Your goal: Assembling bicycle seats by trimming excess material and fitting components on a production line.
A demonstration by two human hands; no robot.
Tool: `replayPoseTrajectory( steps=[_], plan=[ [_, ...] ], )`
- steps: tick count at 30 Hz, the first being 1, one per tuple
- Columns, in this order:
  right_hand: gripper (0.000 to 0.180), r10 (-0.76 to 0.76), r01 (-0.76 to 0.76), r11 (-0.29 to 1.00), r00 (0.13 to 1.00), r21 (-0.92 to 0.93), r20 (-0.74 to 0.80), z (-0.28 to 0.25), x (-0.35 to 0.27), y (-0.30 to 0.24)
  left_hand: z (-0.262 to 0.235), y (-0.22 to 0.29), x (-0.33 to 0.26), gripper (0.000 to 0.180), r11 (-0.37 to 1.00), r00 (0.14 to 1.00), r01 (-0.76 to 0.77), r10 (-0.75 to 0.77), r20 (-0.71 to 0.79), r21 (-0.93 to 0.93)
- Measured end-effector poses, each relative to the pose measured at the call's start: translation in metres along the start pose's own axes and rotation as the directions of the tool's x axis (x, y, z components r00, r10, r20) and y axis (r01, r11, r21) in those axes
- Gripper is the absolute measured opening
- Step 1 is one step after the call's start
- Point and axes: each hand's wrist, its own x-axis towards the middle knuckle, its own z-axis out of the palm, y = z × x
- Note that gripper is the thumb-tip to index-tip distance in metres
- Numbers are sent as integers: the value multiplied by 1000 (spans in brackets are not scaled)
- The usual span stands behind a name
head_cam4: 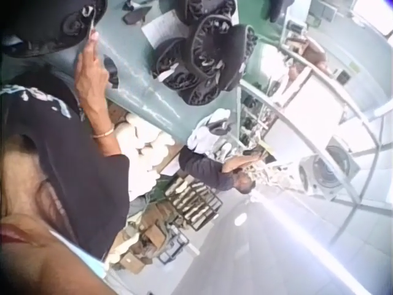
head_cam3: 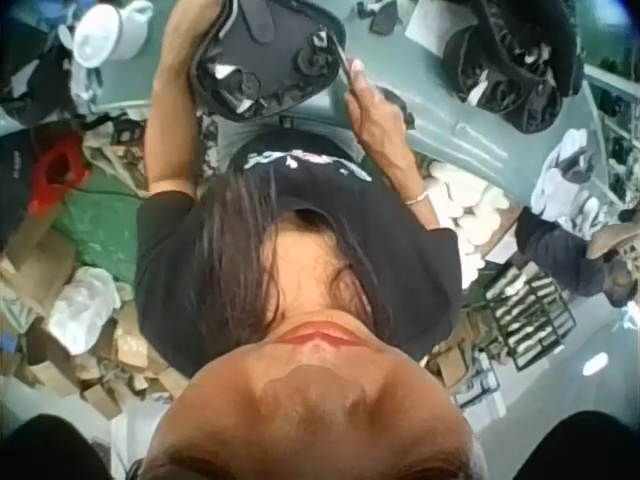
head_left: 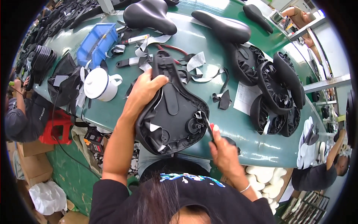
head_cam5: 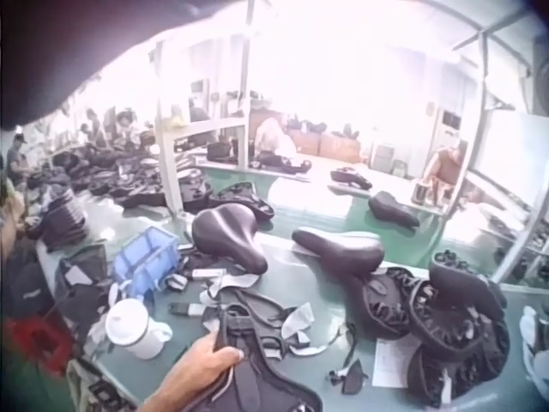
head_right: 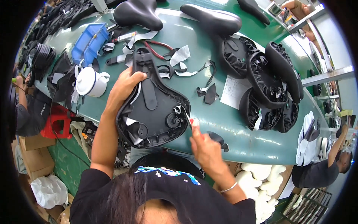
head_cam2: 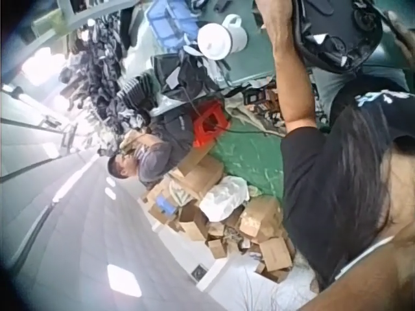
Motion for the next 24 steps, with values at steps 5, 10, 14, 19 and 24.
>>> replayPoseTrajectory(
  steps=[5, 10, 14, 19, 24],
  plan=[
    [59, 178, -182, 980, 983, 75, 52, -12, -34, -26, -1, -25, -38, 35, 988, 976, -49, 16, -216, -146],
    [57, 98, 113, 862, 920, 494, -381, -13, 33, -14, 4, -33, -51, 42, 955, 970, -109, 40, -240, -277],
    [53, -152, 224, 937, 952, 267, -266, -5, 91, -1, 4, -50, -55, 45, 950, 909, -236, 140, -393, -205],
    [47, 312, -82, 741, 921, 666, -234, -28, 96, 18, 6, -54, -63, 51, 458, 594, -130, 746, -301, 879],
    [49, 103, -5, 758, 988, 652, -111, -26, 93, -27, 65, -15, -32, 23, 123, 611, -668, 654, 446, 734]
  ],
)
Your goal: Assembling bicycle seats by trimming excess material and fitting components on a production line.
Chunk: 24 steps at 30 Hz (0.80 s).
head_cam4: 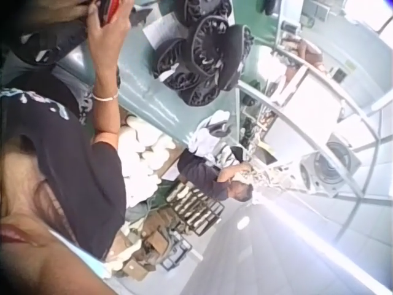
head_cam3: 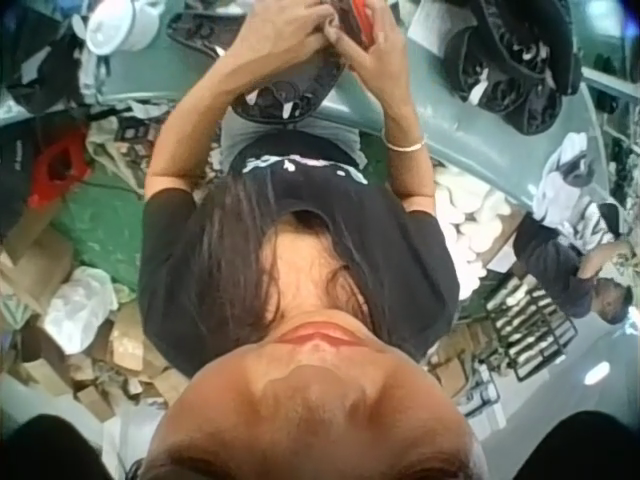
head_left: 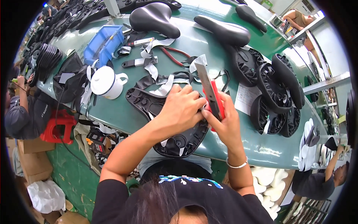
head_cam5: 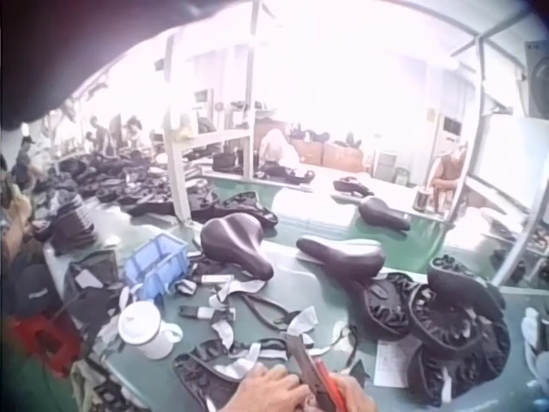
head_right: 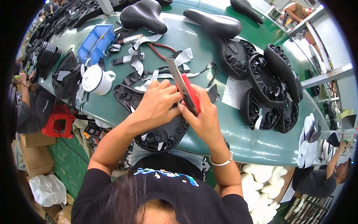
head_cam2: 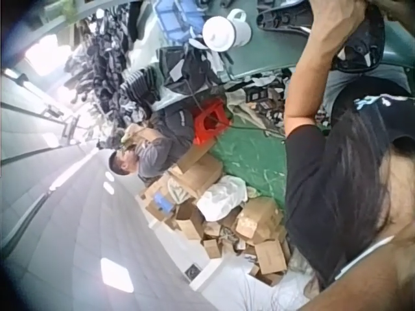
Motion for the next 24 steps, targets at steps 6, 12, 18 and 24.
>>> replayPoseTrajectory(
  steps=[6, 12, 18, 24],
  plan=[
    [58, -219, 282, 827, 958, -486, 183, -61, -35, 24, 6, -22, 4, 27, 923, 975, 170, -109, 191, -344],
    [58, -110, 270, 575, 961, -772, 254, -36, -50, 20, 1, -22, 11, 37, 355, 774, 528, -574, 265, -772],
    [53, 104, -15, 508, 994, -861, 44, -7, -73, -13, -11, -18, 23, 30, -179, 924, -64, -381, 10, -982],
    [53, -113, 202, 486, 979, -850, 168, -38, -54, 5, -4, -33, 9, 54, 691, 737, 673, -656, 163, -263]
  ],
)
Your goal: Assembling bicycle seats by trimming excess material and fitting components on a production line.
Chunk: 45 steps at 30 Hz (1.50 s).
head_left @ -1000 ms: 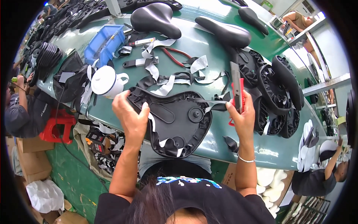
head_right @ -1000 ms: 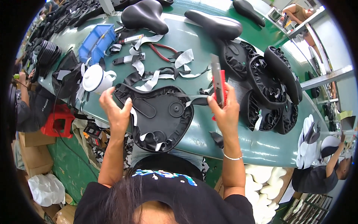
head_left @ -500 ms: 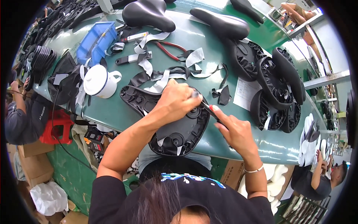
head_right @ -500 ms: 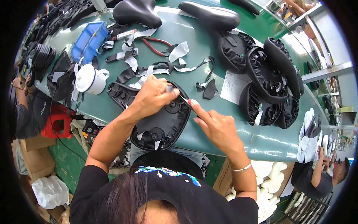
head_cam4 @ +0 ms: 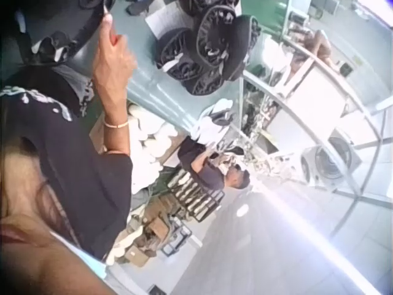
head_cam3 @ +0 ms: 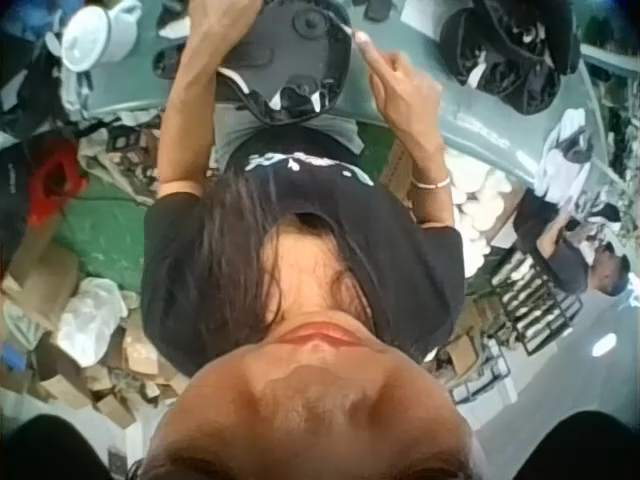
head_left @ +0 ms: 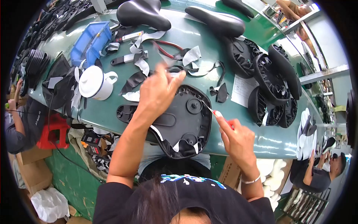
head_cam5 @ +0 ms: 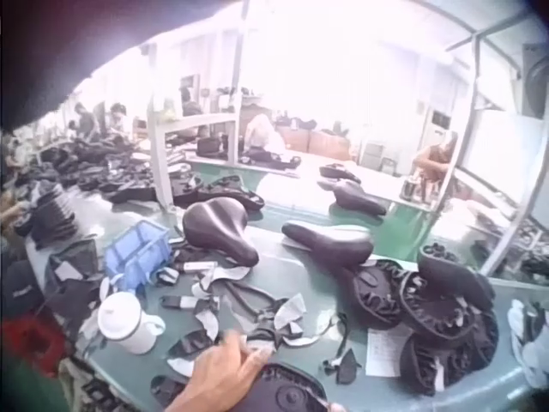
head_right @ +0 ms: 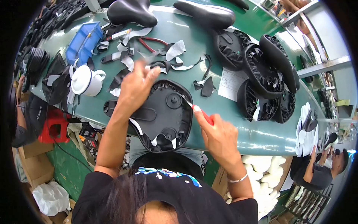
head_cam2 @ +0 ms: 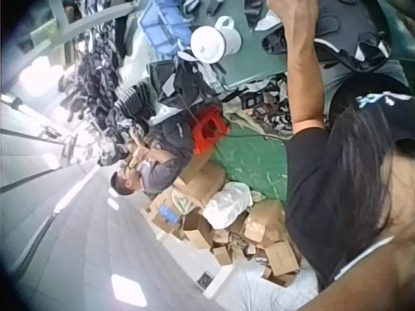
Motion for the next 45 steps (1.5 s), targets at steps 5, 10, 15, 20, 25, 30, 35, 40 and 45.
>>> replayPoseTrajectory(
  steps=[5, 10, 15, 20, 25, 30, 35, 40, 45],
  plan=[
    [55, 19, 16, 990, 970, -141, 243, -9, -10, -10, 18, -20, -24, 40, 904, 955, -245, 287, -73, 350],
    [52, 268, -297, 955, 888, 20, 374, -22, -42, -46, 26, -17, -33, 43, 939, 959, -114, 190, -212, 325],
    [66, 405, -256, 740, 908, 621, -109, -7, -12, -32, 19, -19, -33, 44, 928, 976, -93, 156, -149, 361],
    [63, 119, -59, 924, 983, 378, -137, 37, 39, -17, 20, -7, -29, 53, 940, 999, -27, 40, -33, 341],
    [57, 238, -319, 317, 938, 893, 251, 1, 22, -12, 13, -13, -25, 38, 970, 990, -6, 39, -133, 244],
    [49, 479, -267, 96, 857, 959, 191, 18, 34, -17, 30, 20, -25, 16, 656, 654, -735, 753, -76, 170],
    [49, 448, -345, 560, 891, 753, 75, 4, 18, -8, 34, 2, -15, 10, 682, 690, -713, 724, -13, 164],
    [50, 157, -147, 916, 988, 374, 4, 11, -2, 10, 39, 8, -12, 14, 717, 715, -680, 695, -76, 153],
    [46, 136, -154, 978, 982, 143, 128, -26, -22, -13, 29, 2, -5, 12, 813, 710, -543, 579, -402, 212]
  ],
)
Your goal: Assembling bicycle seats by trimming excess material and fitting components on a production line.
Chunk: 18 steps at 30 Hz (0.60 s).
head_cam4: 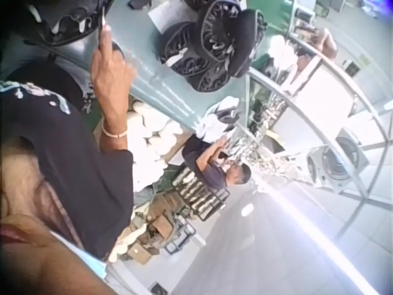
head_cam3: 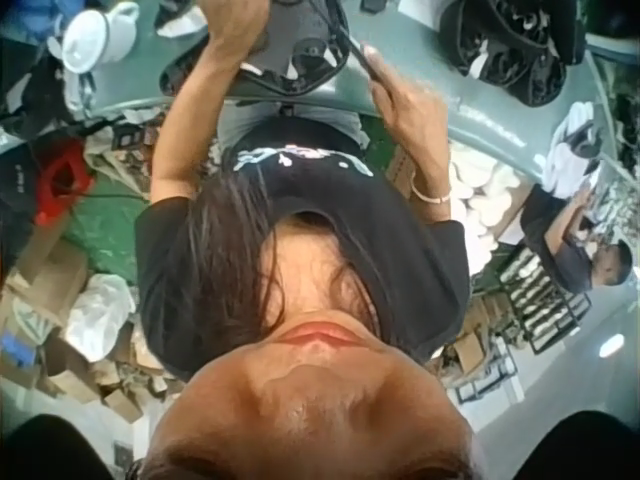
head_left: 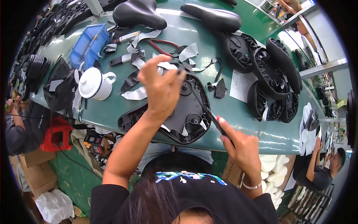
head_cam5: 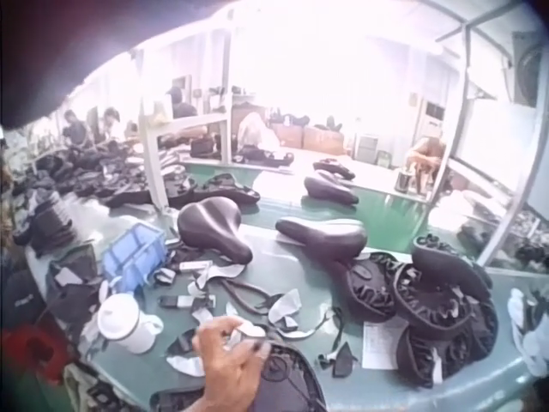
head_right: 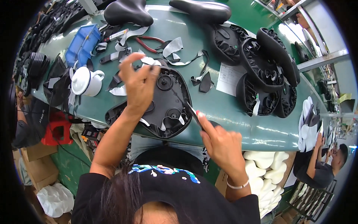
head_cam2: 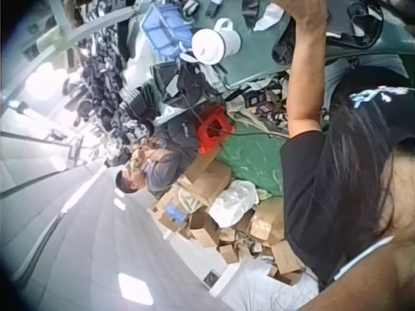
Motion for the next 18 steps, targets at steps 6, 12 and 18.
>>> replayPoseTrajectory(
  steps=[6, 12, 18],
  plan=[
    [45, -52, 58, 977, 998, -206, 37, -21, 39, 14, -24, -9, -3, 23, 356, 715, 552, -668, 208, -754],
    [50, -344, 352, 936, 906, 12, 245, -29, 94, 37, -62, 23, -30, 26, 220, 721, 538, -621, 309, -814],
    [50, -165, 219, 932, 966, -288, 200, -31, 16, 13, -110, -15, 21, 48, -39, 753, 199, -633, 178, -979]
  ],
)
